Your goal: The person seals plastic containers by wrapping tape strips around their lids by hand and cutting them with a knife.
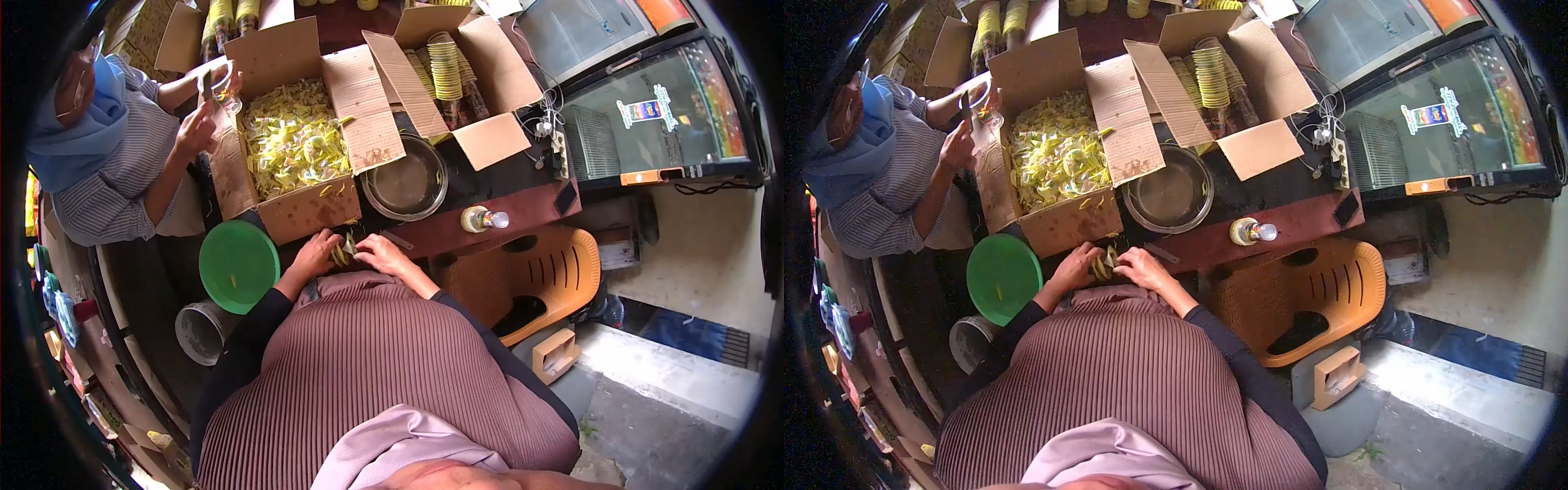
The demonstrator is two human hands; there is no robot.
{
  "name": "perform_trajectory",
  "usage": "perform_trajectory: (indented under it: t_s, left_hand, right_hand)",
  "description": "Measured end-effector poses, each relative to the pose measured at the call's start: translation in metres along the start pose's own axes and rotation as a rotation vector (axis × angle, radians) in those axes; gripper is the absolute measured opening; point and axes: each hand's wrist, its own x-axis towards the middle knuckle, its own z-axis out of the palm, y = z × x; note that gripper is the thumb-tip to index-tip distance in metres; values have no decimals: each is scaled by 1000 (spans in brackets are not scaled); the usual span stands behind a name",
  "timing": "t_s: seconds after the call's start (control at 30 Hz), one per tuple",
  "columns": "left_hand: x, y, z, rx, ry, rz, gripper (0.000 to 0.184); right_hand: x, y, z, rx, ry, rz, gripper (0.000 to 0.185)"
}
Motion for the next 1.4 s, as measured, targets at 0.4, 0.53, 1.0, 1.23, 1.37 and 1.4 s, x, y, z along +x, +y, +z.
perform_trajectory:
  t_s: [0.4,0.53,1.0,1.23,1.37,1.4]
  left_hand:
    - [5,17,-15,-72,102,56,61]
    - [2,11,-12,-33,49,26,65]
    - [30,51,-66,-508,129,-94,66]
    - [15,37,-88,-703,374,-48,66]
    - [16,20,-76,-806,398,-87,71]
    - [16,17,-73,-826,416,-91,72]
  right_hand:
    - [-1,-6,-33,-95,262,170,31]
    - [-14,-18,-88,-86,361,230,28]
    - [22,-76,-79,340,185,82,25]
    - [6,-15,-94,-110,366,244,14]
    - [-17,4,-75,-57,33,453,17]
    - [-22,16,-64,-156,18,463,19]
